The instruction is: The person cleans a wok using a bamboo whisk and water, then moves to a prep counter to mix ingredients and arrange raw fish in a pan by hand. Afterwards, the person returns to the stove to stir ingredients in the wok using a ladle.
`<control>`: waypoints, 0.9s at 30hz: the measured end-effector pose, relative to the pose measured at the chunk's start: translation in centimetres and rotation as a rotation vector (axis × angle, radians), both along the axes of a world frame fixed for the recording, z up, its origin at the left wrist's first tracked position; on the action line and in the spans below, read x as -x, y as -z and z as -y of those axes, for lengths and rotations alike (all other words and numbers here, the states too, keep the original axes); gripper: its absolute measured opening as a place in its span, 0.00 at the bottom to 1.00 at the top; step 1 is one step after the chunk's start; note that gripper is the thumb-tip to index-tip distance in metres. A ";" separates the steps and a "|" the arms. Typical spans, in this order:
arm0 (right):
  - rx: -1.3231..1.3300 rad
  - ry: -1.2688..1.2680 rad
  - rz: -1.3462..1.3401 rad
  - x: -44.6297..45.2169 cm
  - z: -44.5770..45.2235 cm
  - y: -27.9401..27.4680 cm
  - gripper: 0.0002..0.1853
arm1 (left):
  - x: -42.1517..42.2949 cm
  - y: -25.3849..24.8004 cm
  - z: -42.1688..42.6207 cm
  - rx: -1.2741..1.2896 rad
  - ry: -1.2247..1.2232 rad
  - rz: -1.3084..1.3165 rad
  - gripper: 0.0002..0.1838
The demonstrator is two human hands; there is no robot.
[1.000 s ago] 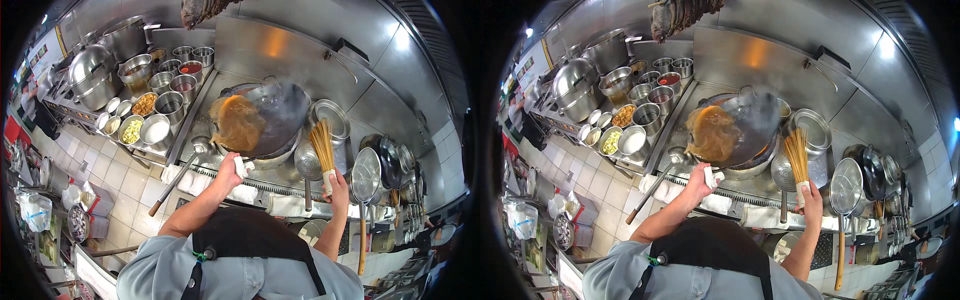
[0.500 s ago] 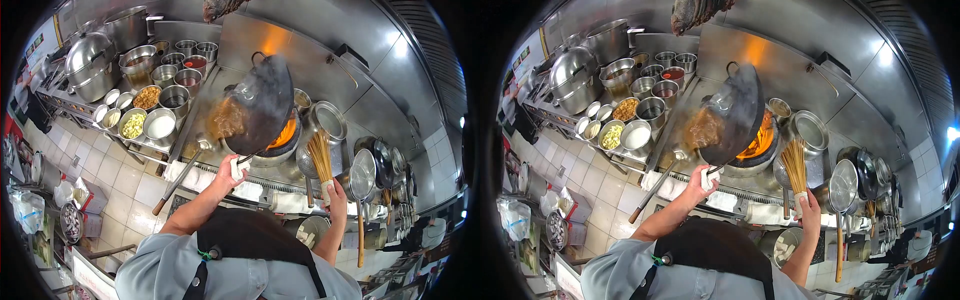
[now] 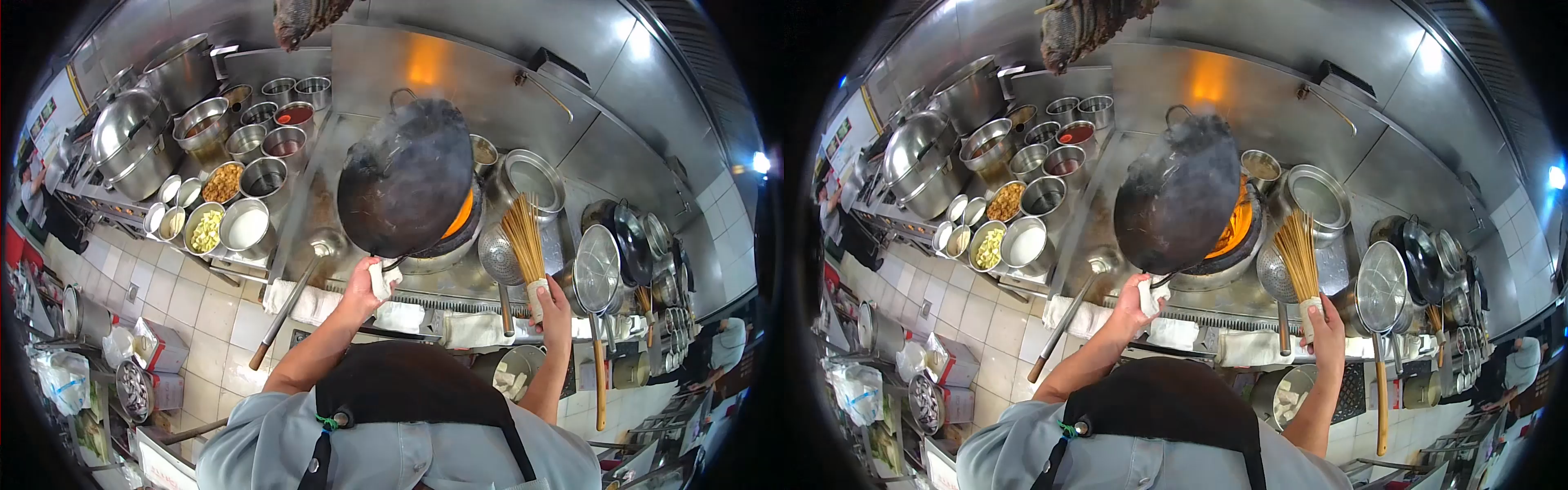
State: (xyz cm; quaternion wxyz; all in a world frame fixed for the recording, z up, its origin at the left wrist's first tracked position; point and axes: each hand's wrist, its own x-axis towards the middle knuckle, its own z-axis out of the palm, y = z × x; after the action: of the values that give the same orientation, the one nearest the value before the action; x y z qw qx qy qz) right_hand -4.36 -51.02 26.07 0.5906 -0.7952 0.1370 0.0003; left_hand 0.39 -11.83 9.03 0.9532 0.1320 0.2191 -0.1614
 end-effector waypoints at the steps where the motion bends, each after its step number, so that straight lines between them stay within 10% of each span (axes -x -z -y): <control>1: -0.015 -0.008 0.007 -0.6 0.2 0.2 0.33 | -1.0 0.0 0.8 -0.084 -0.039 0.012 0.11; 8: -0.131 -0.208 -0.026 -3.7 -2.4 0.2 0.33 | -10.0 7.9 6.6 -0.860 -0.410 0.098 0.16; 11: -0.258 -0.371 -0.126 -4.1 -5.5 0.8 0.33 | -4.8 4.0 4.8 -1.089 -0.264 0.007 0.24; 15: -0.539 -0.621 -0.484 -4.8 -10.0 3.6 0.32 | 8.8 1.0 -1.9 -0.498 0.130 0.139 0.22; 21: -0.590 -0.847 -0.742 -5.5 -20.9 13.2 0.35 | 25.2 9.1 -8.5 -0.097 -0.426 -0.449 0.32; 27: -0.179 -0.996 -0.757 -3.2 -31.6 15.0 0.41 | 29.7 10.2 -16.5 -0.154 -0.468 -0.222 0.31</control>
State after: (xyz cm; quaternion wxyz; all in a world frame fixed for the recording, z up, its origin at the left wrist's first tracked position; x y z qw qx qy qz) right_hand -1.14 -19.41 11.06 0.4945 -0.6560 -0.0506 0.5680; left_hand -29.33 4.68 -1.18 0.9219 0.1313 0.3583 0.0668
